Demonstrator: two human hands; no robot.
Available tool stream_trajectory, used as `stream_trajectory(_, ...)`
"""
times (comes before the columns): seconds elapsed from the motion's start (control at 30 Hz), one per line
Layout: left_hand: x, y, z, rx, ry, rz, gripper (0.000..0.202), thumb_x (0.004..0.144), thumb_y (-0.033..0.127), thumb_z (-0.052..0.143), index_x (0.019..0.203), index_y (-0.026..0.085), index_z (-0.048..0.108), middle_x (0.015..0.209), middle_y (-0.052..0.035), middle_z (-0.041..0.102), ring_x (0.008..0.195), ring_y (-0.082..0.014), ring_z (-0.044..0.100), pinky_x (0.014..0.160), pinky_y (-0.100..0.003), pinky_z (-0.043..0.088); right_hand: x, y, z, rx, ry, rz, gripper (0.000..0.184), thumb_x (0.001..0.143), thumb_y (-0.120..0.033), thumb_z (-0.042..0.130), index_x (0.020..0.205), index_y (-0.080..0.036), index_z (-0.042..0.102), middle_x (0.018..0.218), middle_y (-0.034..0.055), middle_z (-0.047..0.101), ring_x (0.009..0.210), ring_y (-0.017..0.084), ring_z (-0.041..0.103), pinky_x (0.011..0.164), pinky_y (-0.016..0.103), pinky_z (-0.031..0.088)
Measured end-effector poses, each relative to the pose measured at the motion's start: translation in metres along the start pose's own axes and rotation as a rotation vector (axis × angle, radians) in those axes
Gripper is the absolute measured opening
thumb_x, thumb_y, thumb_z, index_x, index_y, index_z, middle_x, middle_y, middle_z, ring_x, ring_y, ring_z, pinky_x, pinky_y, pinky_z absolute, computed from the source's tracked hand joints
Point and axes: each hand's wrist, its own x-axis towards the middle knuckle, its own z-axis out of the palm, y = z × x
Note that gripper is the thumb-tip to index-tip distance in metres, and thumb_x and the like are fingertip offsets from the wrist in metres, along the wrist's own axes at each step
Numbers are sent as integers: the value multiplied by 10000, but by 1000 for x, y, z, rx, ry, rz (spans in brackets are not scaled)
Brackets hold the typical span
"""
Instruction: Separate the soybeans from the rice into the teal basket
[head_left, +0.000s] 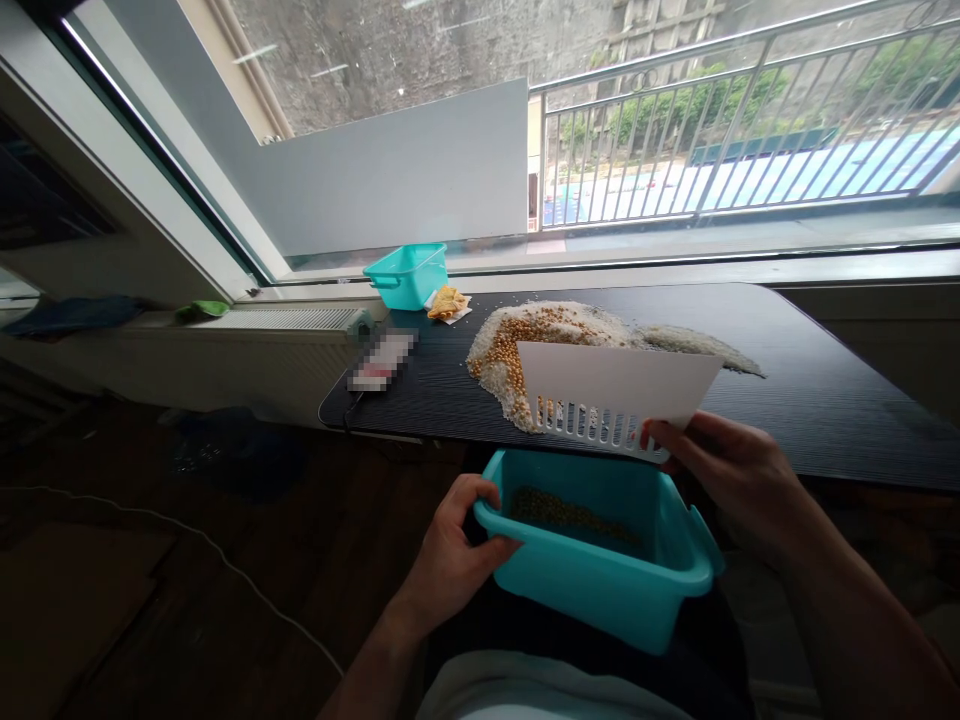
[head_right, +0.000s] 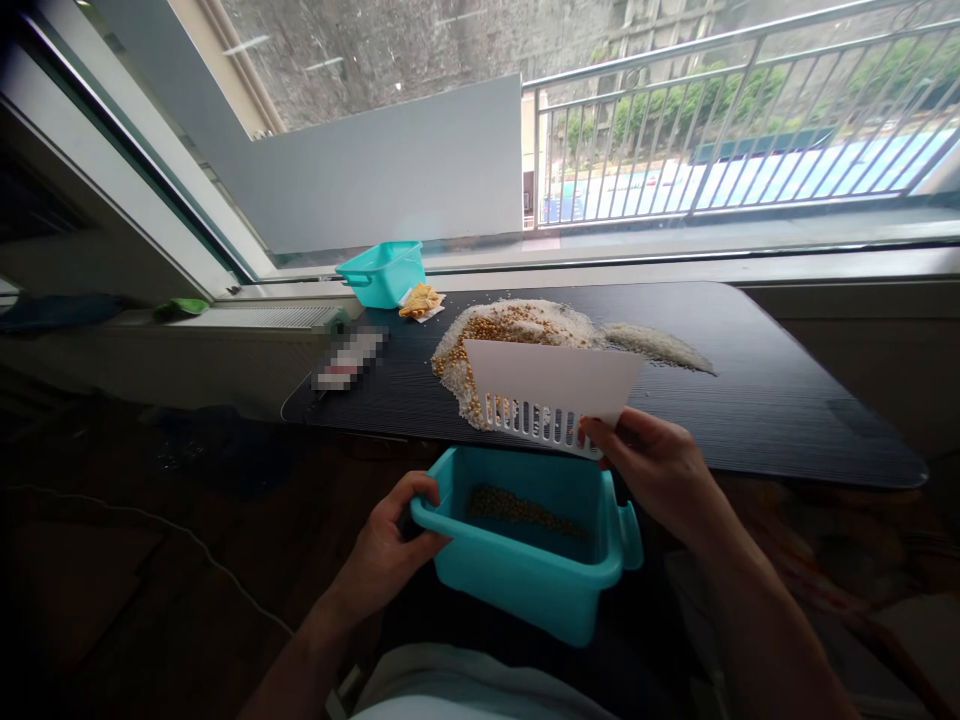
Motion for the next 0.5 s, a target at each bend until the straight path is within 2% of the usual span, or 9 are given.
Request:
stream_trajectory(0.17,0,-7,3,-16,27,14,282,857,396,972,975,273,748,1058,-1,732,983,-258,670,960,-354,594,-1,0,-2,-10,8,-15,763,820,-1067,957,929,-313,998,844,73,906,686,268,796,627,379,671)
stream_trajectory(0.23,-1,-8,3,-14,44,22,285,860,401,974,972,274,744,1051,1,728,985,-260,672,955,-352,594,3,-1,1,-15,-6,-17,775,804,-1072,962,904,-303,980,813,70,889,669,265,786,594,370,647)
stream_trajectory(0.33,-1,-5,1,-4,6,8,296,867,403,992,974,270,750,1048,1,723,992,-263,682,960,-355,601,6,-4,6,-5,-30,-2,803,766,-1085,978,886,-292,965,762,63,863,651,264,774,570,366,640)
stream_trajectory(0.5,0,-1,-1,-3,4,5,291,854,384,985,971,270,744,1055,-1,737,991,-263,685,971,-359,602,1,-8,1,3,-12,8,789,722,-1081,1010,890,-311,981,844,79,924,683,282,798,635,416,708)
